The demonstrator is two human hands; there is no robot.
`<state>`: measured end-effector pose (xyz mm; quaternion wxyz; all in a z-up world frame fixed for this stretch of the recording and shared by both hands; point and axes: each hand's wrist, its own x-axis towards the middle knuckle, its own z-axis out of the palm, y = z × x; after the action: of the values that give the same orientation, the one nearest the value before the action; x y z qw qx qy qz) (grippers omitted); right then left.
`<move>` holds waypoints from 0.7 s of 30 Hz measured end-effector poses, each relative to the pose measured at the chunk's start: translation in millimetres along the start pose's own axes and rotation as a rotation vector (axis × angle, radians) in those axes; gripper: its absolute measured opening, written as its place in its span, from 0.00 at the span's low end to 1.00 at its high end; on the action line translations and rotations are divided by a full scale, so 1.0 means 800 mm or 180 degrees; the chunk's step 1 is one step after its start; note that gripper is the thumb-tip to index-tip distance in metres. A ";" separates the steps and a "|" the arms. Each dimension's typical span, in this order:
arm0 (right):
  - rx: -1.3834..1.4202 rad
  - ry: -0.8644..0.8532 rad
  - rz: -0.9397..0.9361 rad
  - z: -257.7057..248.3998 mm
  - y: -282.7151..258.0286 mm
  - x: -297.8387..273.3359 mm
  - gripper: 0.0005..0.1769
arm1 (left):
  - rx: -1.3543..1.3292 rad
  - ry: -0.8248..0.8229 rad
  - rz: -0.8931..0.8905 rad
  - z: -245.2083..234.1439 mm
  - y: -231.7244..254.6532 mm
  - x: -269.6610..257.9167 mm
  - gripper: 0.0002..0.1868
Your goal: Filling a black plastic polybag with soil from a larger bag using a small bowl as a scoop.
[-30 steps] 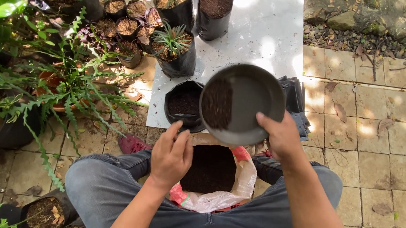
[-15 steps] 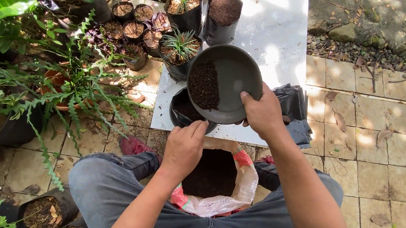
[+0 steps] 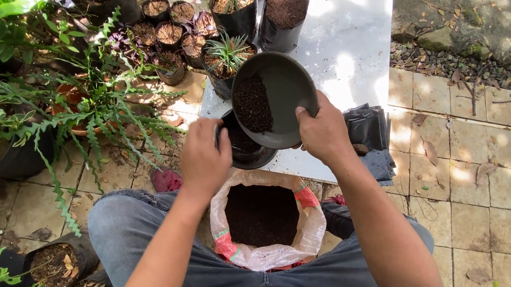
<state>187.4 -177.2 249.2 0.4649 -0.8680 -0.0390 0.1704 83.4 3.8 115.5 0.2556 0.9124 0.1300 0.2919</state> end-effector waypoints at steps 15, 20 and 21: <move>-0.0507 -0.0249 -0.0116 0.005 0.009 0.025 0.21 | 0.0169 -0.1585 -0.0874 0.026 -0.046 0.078 0.14; -0.0935 -0.0398 -0.0299 0.001 0.001 0.025 0.20 | 0.0004 -0.1591 -0.1039 0.017 -0.036 0.084 0.14; -0.1139 -0.0425 -0.0391 0.001 -0.002 0.023 0.20 | -0.0084 -0.1606 -0.1092 0.011 -0.030 0.087 0.14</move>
<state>204.8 -171.2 245.3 0.3091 -0.9195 -0.1522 0.1892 141.9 47.5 128.4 0.3373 0.9175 0.2108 0.0103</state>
